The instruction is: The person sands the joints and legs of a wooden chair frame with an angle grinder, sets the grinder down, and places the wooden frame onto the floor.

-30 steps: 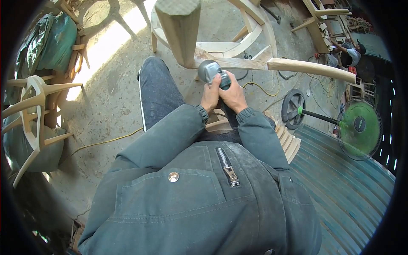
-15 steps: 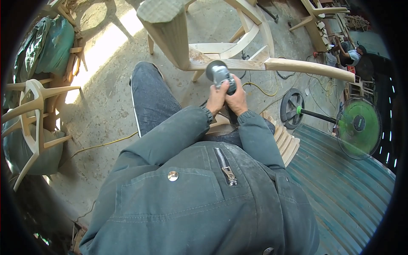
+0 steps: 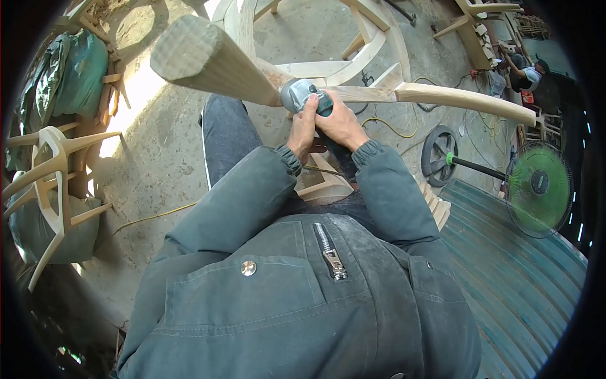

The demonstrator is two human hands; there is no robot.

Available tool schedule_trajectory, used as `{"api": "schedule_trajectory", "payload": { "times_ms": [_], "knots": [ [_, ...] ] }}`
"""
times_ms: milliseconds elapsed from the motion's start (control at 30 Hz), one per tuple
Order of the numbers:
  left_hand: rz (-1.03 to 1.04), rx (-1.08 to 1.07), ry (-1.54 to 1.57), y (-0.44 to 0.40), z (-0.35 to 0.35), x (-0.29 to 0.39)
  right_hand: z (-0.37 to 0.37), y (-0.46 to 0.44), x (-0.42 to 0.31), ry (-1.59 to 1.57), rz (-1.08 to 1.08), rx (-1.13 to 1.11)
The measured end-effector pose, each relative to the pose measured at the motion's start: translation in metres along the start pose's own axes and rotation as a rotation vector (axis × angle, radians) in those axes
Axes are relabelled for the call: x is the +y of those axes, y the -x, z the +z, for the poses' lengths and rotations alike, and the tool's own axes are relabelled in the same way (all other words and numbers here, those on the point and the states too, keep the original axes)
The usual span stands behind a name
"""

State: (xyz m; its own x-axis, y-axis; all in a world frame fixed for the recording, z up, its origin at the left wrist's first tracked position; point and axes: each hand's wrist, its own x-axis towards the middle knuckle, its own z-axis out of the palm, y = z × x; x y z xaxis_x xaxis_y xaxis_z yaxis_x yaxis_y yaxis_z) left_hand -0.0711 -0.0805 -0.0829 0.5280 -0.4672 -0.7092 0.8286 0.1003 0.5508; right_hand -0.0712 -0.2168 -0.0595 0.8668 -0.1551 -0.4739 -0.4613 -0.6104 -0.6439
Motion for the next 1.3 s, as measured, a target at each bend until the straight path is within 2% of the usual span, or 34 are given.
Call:
{"api": "schedule_trajectory", "payload": {
  "times_ms": [133, 233, 333, 367, 400, 467, 600, 667, 767, 933, 1000, 1067, 1167, 1300],
  "knots": [
    [0.033, 0.035, 0.047, -0.001, 0.003, -0.007, -0.001, 0.007, -0.001, 0.095, 0.032, -0.024],
    [0.031, -0.117, -0.056, -0.018, 0.01, -0.017, -0.009, 0.017, 0.021, 0.054, 0.047, 0.119],
    [0.124, -0.107, -0.076, -0.029, 0.025, -0.015, -0.01, 0.025, 0.038, -0.06, 0.055, 0.248],
    [0.027, -0.07, -0.076, -0.027, 0.024, -0.013, -0.007, 0.023, 0.039, -0.103, 0.077, 0.241],
    [0.032, -0.066, -0.077, -0.02, 0.02, -0.006, -0.005, 0.019, 0.035, -0.106, 0.07, 0.24],
    [0.067, -0.031, 0.005, -0.009, 0.009, 0.002, -0.001, 0.006, 0.025, -0.09, -0.021, 0.116],
    [0.084, 0.003, 0.069, -0.003, 0.006, 0.001, -0.007, -0.005, -0.001, 0.05, -0.005, -0.049],
    [0.016, -0.041, -0.003, -0.013, 0.01, -0.004, -0.015, 0.0, 0.006, 0.048, 0.05, -0.05],
    [-0.054, -0.145, -0.107, -0.018, 0.026, 0.007, -0.025, 0.005, 0.032, 0.0, 0.084, 0.122],
    [-0.053, -0.177, -0.098, -0.026, 0.02, 0.021, -0.031, -0.019, 0.018, -0.044, 0.022, 0.076],
    [0.061, -0.05, 0.074, -0.026, 0.019, 0.029, -0.035, -0.035, -0.002, 0.011, -0.039, -0.043],
    [0.033, -0.011, 0.108, -0.037, 0.011, 0.032, -0.035, -0.056, -0.011, 0.005, -0.034, -0.091],
    [0.149, 0.065, 0.245, -0.039, 0.012, 0.047, -0.032, -0.086, -0.021, 0.096, -0.199, -0.175],
    [0.146, 0.151, 0.29, -0.044, 0.008, 0.062, -0.028, -0.111, -0.038, 0.169, -0.23, -0.255]
  ]
}}
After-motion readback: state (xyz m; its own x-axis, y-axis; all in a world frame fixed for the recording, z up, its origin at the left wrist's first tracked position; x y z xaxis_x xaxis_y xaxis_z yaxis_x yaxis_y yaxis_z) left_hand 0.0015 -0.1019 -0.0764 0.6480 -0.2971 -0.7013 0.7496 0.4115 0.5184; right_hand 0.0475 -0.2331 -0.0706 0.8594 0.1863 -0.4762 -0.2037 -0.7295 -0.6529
